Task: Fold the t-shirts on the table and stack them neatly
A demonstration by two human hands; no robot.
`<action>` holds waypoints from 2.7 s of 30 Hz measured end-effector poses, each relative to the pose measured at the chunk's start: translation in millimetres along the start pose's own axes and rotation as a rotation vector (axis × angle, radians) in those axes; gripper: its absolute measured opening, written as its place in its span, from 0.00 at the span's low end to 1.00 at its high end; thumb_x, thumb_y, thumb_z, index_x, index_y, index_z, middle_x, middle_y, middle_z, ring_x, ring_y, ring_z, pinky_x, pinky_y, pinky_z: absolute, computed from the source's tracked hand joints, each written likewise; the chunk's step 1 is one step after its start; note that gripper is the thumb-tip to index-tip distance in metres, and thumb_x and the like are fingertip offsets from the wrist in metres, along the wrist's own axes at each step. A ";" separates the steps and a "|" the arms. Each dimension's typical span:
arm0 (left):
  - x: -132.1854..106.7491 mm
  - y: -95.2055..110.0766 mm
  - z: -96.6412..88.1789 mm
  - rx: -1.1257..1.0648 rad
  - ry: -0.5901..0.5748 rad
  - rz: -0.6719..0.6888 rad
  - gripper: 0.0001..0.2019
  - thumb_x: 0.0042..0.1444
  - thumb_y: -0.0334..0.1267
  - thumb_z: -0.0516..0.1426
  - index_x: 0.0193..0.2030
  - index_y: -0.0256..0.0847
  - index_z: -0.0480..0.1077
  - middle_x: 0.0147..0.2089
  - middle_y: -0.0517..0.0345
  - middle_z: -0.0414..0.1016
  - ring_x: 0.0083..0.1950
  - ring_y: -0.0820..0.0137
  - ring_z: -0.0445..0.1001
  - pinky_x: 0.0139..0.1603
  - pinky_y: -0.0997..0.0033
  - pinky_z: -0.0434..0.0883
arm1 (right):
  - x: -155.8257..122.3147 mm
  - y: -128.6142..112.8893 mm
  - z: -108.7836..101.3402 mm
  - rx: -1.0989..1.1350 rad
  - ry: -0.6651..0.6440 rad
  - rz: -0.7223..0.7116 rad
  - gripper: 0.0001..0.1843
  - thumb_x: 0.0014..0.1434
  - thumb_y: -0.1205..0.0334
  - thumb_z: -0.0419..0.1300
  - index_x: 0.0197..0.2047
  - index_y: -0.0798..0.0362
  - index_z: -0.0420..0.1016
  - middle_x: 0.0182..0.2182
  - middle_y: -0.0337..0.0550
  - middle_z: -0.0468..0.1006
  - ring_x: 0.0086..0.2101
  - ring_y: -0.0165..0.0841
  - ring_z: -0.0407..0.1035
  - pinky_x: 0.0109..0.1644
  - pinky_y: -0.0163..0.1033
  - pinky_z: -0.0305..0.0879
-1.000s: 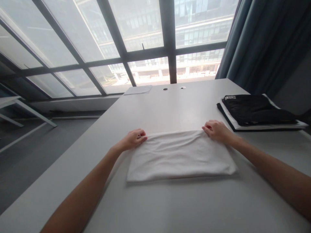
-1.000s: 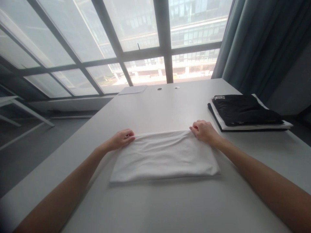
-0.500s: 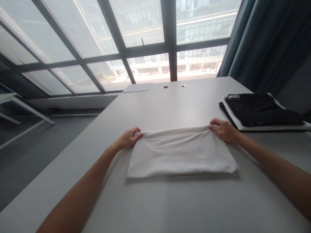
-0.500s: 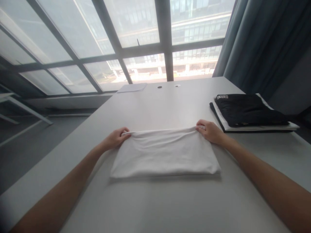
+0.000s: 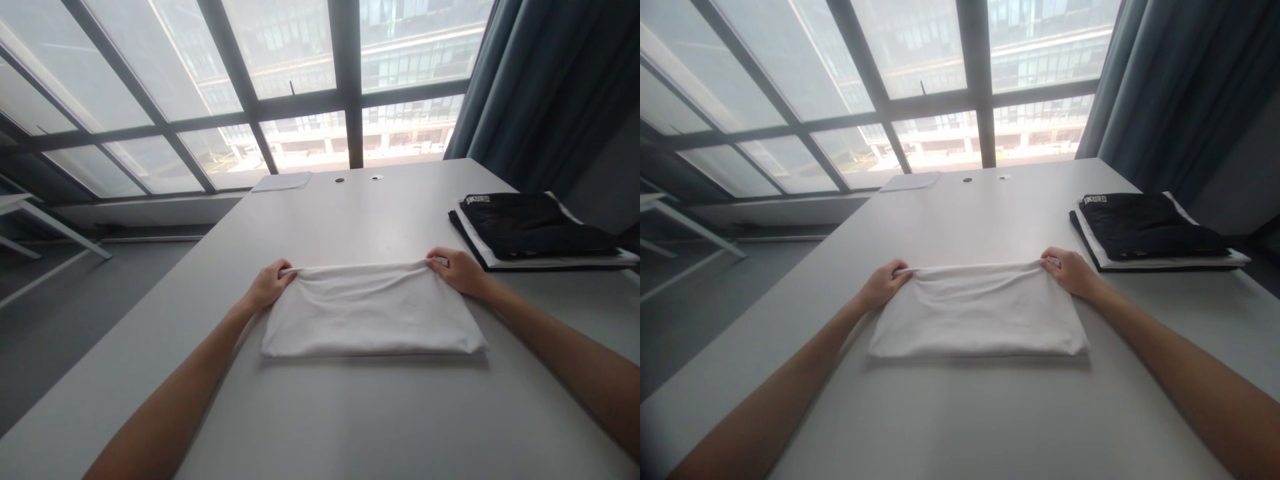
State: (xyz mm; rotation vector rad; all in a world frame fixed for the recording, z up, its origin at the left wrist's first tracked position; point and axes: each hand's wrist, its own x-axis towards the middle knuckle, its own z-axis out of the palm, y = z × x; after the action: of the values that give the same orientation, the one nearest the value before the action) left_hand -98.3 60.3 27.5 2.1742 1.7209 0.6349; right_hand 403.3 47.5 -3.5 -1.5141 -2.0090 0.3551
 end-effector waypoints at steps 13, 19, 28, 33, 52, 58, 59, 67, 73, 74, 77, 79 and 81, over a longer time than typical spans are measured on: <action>-4.3 27.1 6.3 0.269 0.181 0.147 0.24 0.64 0.46 0.54 0.63 0.38 0.68 0.60 0.43 0.73 0.61 0.54 0.72 0.64 0.53 0.67 | -8.0 -40.2 -4.8 -0.314 0.144 -0.172 0.19 0.68 0.55 0.53 0.54 0.56 0.77 0.49 0.56 0.80 0.51 0.48 0.71 0.56 0.51 0.66; -30.0 87.5 49.6 0.355 -0.156 0.374 0.30 0.73 0.52 0.43 0.75 0.39 0.54 0.78 0.46 0.52 0.78 0.57 0.49 0.76 0.48 0.49 | -23.4 -91.6 33.8 -0.341 -0.021 -0.269 0.30 0.72 0.53 0.45 0.70 0.61 0.63 0.68 0.59 0.64 0.68 0.47 0.56 0.69 0.55 0.56; -24.9 43.8 42.6 0.472 -0.192 0.227 0.35 0.73 0.57 0.38 0.78 0.35 0.48 0.79 0.43 0.43 0.80 0.56 0.41 0.77 0.47 0.45 | -33.1 -63.1 38.9 -0.492 -0.157 -0.066 0.38 0.71 0.43 0.42 0.74 0.61 0.56 0.73 0.59 0.53 0.72 0.47 0.45 0.74 0.57 0.42; -20.7 36.9 36.4 0.475 -0.161 0.187 0.35 0.73 0.56 0.38 0.77 0.33 0.49 0.78 0.39 0.46 0.79 0.54 0.44 0.76 0.43 0.47 | -30.5 -61.7 37.6 -0.506 -0.165 -0.044 0.38 0.71 0.44 0.43 0.74 0.62 0.57 0.73 0.61 0.53 0.73 0.47 0.44 0.74 0.55 0.43; -57.2 112.4 59.2 0.346 -0.351 0.426 0.35 0.71 0.58 0.43 0.78 0.43 0.47 0.80 0.49 0.41 0.80 0.57 0.39 0.77 0.47 0.43 | -55.5 -122.8 50.7 -0.275 -0.248 -0.235 0.37 0.72 0.46 0.45 0.75 0.61 0.53 0.75 0.57 0.48 0.73 0.44 0.41 0.75 0.56 0.42; -33.1 149.5 63.7 0.295 -0.311 0.443 0.31 0.74 0.52 0.39 0.77 0.39 0.49 0.79 0.48 0.47 0.80 0.61 0.41 0.77 0.50 0.44 | -47.3 -113.2 53.5 -0.310 -0.278 -0.158 0.39 0.71 0.45 0.46 0.75 0.63 0.54 0.74 0.59 0.50 0.73 0.47 0.43 0.75 0.58 0.40; -27.6 155.1 70.8 0.298 -0.303 0.449 0.31 0.74 0.51 0.39 0.77 0.39 0.49 0.79 0.47 0.47 0.80 0.61 0.42 0.77 0.50 0.44 | -47.3 -112.9 54.2 -0.313 -0.283 -0.156 0.39 0.71 0.45 0.46 0.74 0.63 0.55 0.74 0.59 0.49 0.73 0.47 0.43 0.75 0.58 0.40; -9.8 151.1 114.8 0.343 -0.191 0.427 0.33 0.72 0.54 0.41 0.77 0.37 0.51 0.79 0.43 0.46 0.79 0.55 0.43 0.77 0.47 0.45 | -47.7 -114.1 52.3 -0.318 -0.272 -0.162 0.37 0.72 0.46 0.45 0.74 0.62 0.55 0.74 0.59 0.50 0.73 0.46 0.43 0.74 0.58 0.41; -10.9 151.1 112.2 0.381 -0.203 0.404 0.34 0.72 0.55 0.41 0.76 0.35 0.51 0.79 0.40 0.46 0.79 0.53 0.43 0.76 0.47 0.46 | -46.3 -117.3 50.7 -0.302 -0.225 -0.198 0.37 0.72 0.46 0.43 0.75 0.61 0.53 0.74 0.59 0.50 0.73 0.46 0.43 0.74 0.58 0.41; -10.4 151.2 112.6 0.383 -0.207 0.404 0.34 0.72 0.55 0.41 0.76 0.35 0.51 0.79 0.41 0.46 0.79 0.53 0.43 0.76 0.47 0.46 | -45.6 -117.0 50.0 -0.296 -0.236 -0.195 0.37 0.72 0.46 0.43 0.75 0.61 0.54 0.74 0.59 0.51 0.73 0.46 0.44 0.74 0.58 0.41; -9.3 150.2 114.6 0.386 -0.198 0.412 0.34 0.72 0.56 0.41 0.76 0.35 0.51 0.79 0.41 0.45 0.79 0.53 0.43 0.76 0.47 0.46 | -40.5 -111.6 45.9 -0.308 -0.188 -0.153 0.36 0.72 0.48 0.42 0.74 0.62 0.55 0.74 0.58 0.50 0.73 0.45 0.43 0.74 0.57 0.42; -8.7 148.8 115.1 0.387 -0.190 0.418 0.34 0.72 0.56 0.41 0.76 0.35 0.51 0.79 0.41 0.45 0.80 0.54 0.42 0.76 0.47 0.45 | -35.3 -103.1 42.4 -0.349 -0.112 -0.104 0.36 0.72 0.49 0.42 0.75 0.62 0.53 0.75 0.58 0.47 0.74 0.44 0.40 0.75 0.57 0.39; -8.2 147.8 114.6 0.386 -0.191 0.421 0.34 0.72 0.56 0.40 0.76 0.36 0.51 0.79 0.41 0.45 0.80 0.54 0.42 0.76 0.46 0.45 | -30.3 -91.9 40.2 -0.395 -0.089 -0.035 0.36 0.72 0.49 0.43 0.75 0.63 0.53 0.75 0.60 0.47 0.74 0.46 0.39 0.75 0.58 0.37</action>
State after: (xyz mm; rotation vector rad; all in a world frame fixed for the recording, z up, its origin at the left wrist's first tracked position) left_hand 82.8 21.5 -0.2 2.7969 1.3831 0.1775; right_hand 312.7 -4.7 5.3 -1.7170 -2.2700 0.0070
